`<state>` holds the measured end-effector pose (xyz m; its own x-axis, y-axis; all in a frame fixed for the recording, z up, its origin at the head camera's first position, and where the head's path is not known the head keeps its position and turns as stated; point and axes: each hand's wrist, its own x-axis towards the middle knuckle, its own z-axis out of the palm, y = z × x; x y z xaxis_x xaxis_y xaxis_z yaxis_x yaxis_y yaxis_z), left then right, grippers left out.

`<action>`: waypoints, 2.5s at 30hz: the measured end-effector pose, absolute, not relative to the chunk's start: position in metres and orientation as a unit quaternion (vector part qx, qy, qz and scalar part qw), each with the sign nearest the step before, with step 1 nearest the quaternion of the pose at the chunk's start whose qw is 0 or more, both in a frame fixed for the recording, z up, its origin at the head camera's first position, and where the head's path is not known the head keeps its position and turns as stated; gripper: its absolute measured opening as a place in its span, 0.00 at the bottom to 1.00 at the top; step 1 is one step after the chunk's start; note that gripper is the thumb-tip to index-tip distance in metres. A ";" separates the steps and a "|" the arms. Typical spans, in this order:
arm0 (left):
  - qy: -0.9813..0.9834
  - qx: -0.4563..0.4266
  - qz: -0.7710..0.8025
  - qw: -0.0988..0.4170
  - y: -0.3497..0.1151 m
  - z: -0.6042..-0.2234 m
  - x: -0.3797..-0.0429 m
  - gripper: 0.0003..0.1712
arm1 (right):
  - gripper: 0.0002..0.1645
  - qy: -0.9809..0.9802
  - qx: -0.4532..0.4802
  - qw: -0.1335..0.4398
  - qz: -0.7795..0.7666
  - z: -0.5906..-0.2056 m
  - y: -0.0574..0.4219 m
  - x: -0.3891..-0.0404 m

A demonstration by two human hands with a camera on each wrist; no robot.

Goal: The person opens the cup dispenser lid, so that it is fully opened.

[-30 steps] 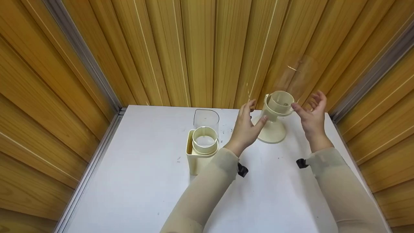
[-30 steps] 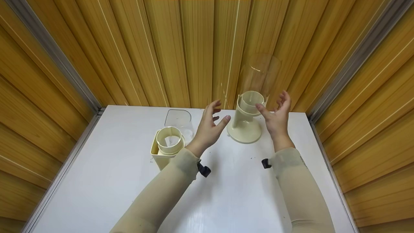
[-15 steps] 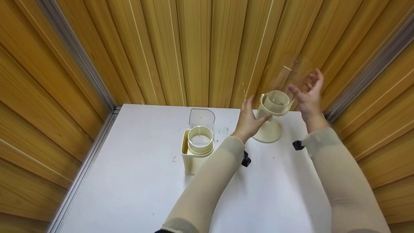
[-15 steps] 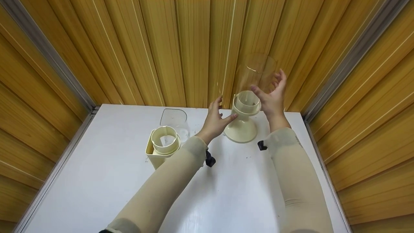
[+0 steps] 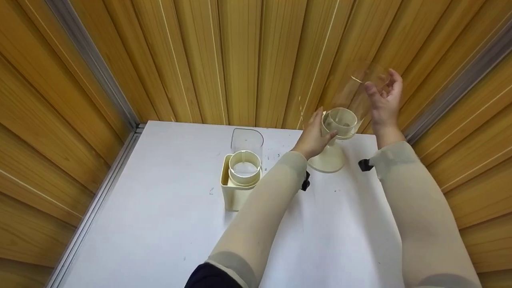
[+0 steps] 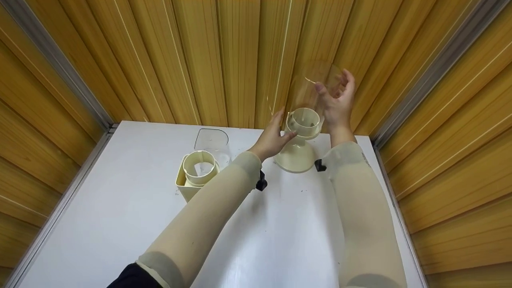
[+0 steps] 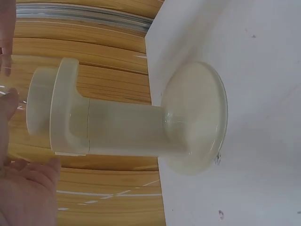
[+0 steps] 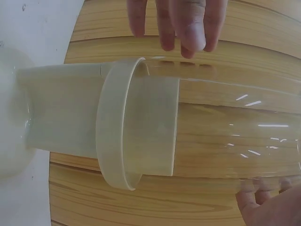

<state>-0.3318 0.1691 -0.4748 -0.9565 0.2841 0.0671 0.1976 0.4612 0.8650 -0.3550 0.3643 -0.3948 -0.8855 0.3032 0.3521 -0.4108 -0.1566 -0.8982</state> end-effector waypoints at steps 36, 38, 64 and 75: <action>0.746 0.017 0.662 -0.066 0.178 -0.485 -0.294 0.27 | 0.51 -0.550 0.108 0.238 0.793 -0.419 0.343 -0.338; 0.743 0.013 0.665 -0.071 0.177 -0.487 -0.289 0.27 | 0.52 -0.549 0.111 0.232 0.795 -0.422 0.343 -0.337; 0.766 -0.023 0.642 0.005 0.158 -0.515 -0.288 0.78 | 0.51 -0.527 0.179 0.155 0.816 -0.436 0.348 -0.331; 0.776 0.010 0.630 0.032 0.147 -0.518 -0.291 0.82 | 0.47 -0.496 0.233 0.094 0.831 -0.439 0.343 -0.334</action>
<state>-0.2910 0.1470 -0.5183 -0.9978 0.0556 -0.0371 -0.0249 0.2052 0.9784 -0.3339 0.3430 -0.4388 -0.8738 -0.0745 0.4805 -0.3874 -0.4904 -0.7807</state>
